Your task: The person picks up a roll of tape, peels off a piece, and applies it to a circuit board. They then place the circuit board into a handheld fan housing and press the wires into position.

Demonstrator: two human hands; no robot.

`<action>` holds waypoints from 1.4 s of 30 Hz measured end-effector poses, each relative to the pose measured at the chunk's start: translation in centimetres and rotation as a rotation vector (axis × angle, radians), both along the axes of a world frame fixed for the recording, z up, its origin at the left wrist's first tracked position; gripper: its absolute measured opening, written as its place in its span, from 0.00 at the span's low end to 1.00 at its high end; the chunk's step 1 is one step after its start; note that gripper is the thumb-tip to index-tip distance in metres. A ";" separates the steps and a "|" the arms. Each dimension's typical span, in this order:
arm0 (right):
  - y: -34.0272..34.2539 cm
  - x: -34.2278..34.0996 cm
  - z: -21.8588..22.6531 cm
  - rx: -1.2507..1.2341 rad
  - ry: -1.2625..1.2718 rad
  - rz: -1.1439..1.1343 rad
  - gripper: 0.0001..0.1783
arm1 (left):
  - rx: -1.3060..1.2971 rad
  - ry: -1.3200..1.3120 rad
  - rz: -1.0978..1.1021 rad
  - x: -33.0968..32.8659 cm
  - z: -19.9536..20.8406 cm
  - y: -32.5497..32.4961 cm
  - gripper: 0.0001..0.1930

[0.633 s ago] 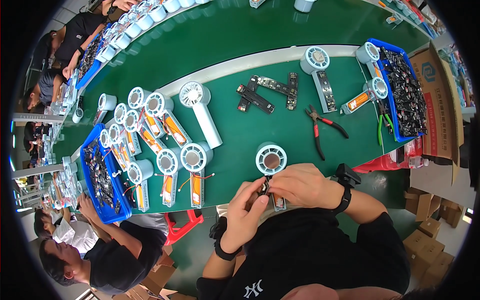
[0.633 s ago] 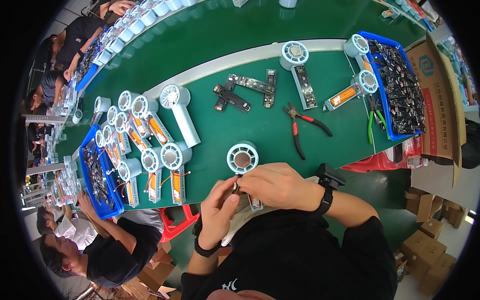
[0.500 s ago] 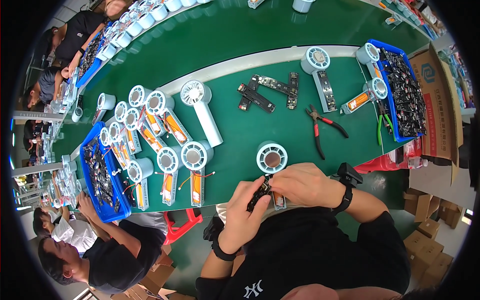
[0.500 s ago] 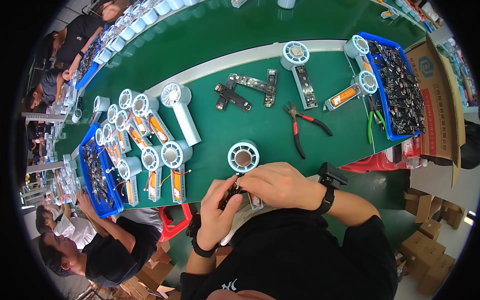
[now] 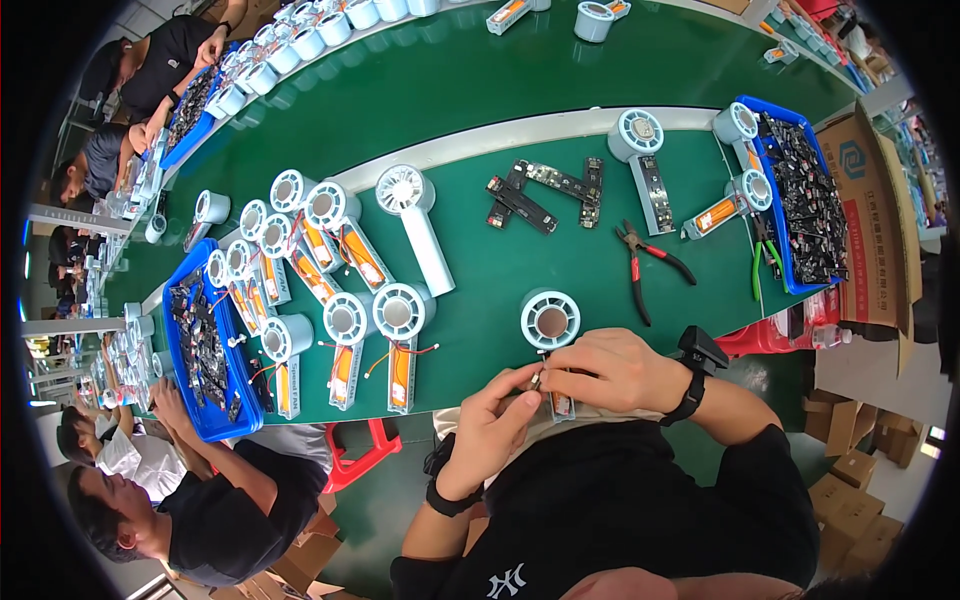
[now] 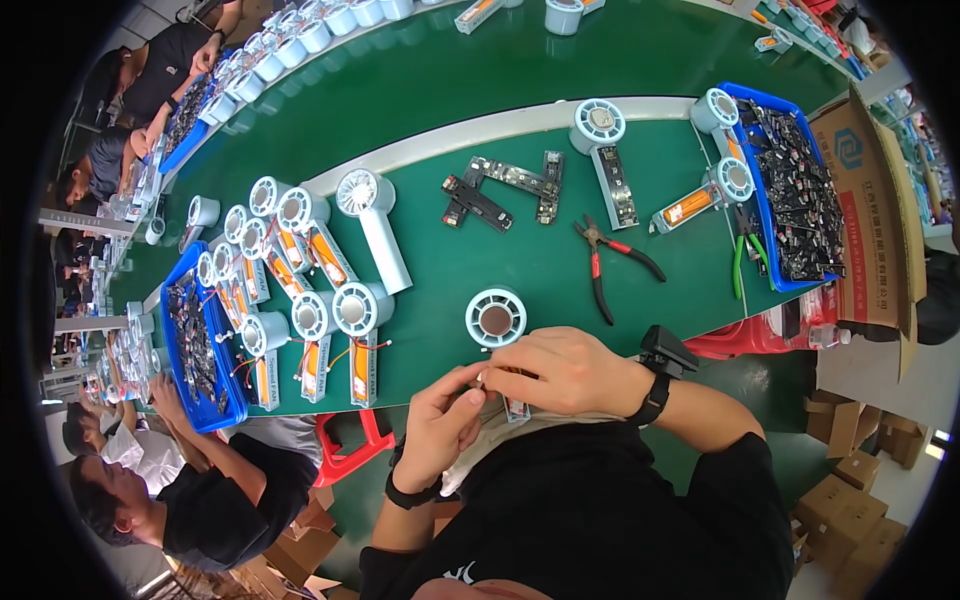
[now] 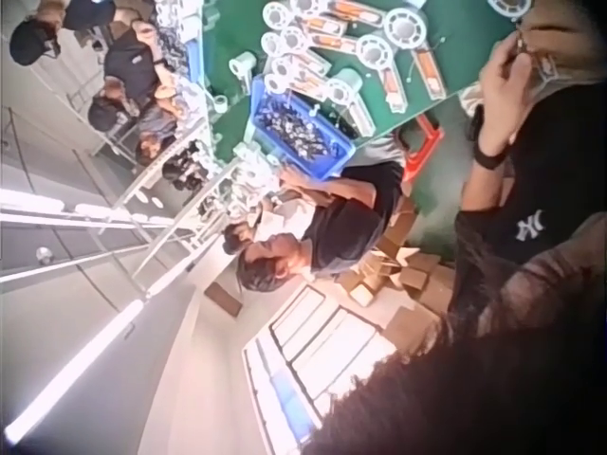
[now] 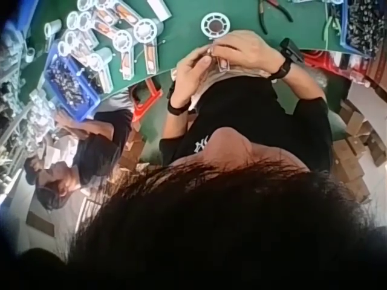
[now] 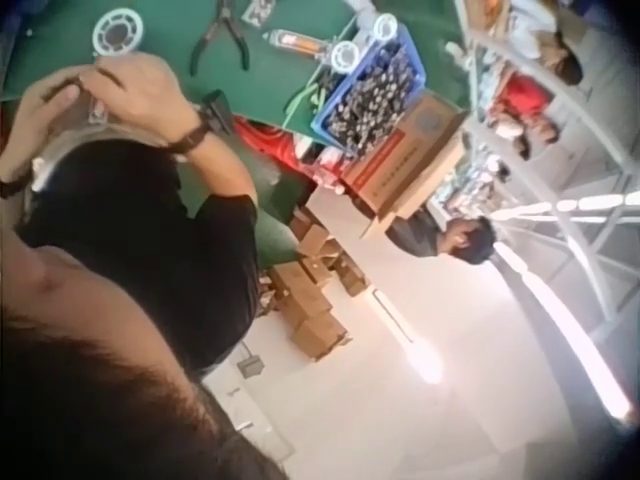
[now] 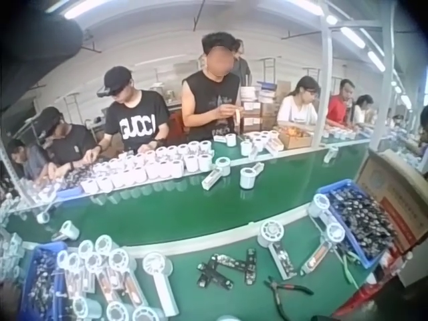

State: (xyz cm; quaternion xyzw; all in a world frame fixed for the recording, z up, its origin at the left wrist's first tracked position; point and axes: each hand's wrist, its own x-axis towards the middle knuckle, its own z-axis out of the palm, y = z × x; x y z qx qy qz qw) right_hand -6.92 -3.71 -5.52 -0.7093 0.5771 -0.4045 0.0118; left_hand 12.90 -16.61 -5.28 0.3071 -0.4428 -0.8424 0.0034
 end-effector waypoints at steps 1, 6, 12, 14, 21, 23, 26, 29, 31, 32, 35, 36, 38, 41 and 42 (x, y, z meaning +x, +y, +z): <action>-0.1 -0.1 0.2 0.004 0.010 0.012 0.16 | -0.006 0.006 -0.036 0.1 -0.1 -0.2 0.17; -0.2 -1.1 0.3 0.035 0.069 0.165 0.15 | 0.021 0.011 -0.138 0.0 0.0 -1.0 0.17; -0.5 -1.5 0.0 0.007 0.028 0.253 0.17 | 0.082 0.034 -0.171 0.1 -0.5 -1.0 0.18; -0.8 -1.5 0.2 -0.014 0.000 0.258 0.16 | 0.151 0.059 -0.183 0.5 -0.8 -1.6 0.18; 0.4 -0.1 2.2 0.197 0.039 0.009 0.11 | -0.185 0.119 0.029 0.7 -2.9 1.8 0.19; 1.2 0.5 2.0 0.292 0.051 -0.047 0.11 | -0.324 0.149 0.092 0.7 -3.4 2.4 0.19; 2.5 1.0 1.6 0.321 -0.061 -0.127 0.11 | -0.429 0.179 0.065 0.2 -2.8 3.0 0.19; 1.6 0.5 3.5 0.394 -0.216 -0.076 0.09 | -0.565 0.206 0.050 -0.5 -2.4 2.3 0.19; 0.5 -0.2 5.1 0.430 -0.286 -0.065 0.09 | -0.745 0.254 0.017 -1.4 -2.1 1.5 0.20; -0.7 -1.0 5.5 0.386 -0.270 -0.011 0.08 | -0.745 0.261 0.019 -1.6 -2.3 1.1 0.20; -5.8 -4.0 7.9 0.410 -0.246 0.062 0.08 | -0.836 0.314 0.019 -1.8 -2.6 0.3 0.19; -8.4 -5.2 8.7 0.517 -0.259 0.025 0.09 | -0.837 0.313 0.029 -1.7 -2.8 0.1 0.19; -14.6 -8.7 8.2 0.536 -0.040 -0.096 0.10 | -0.818 0.329 0.043 -1.8 -3.2 0.1 0.19; -24.8 -16.7 5.2 0.306 0.285 -0.191 0.10 | -0.816 0.347 0.054 -2.2 -3.0 0.3 0.19; -28.3 -18.8 4.2 0.329 0.355 -0.244 0.10 | -0.830 0.335 0.063 -2.1 -3.0 0.2 0.19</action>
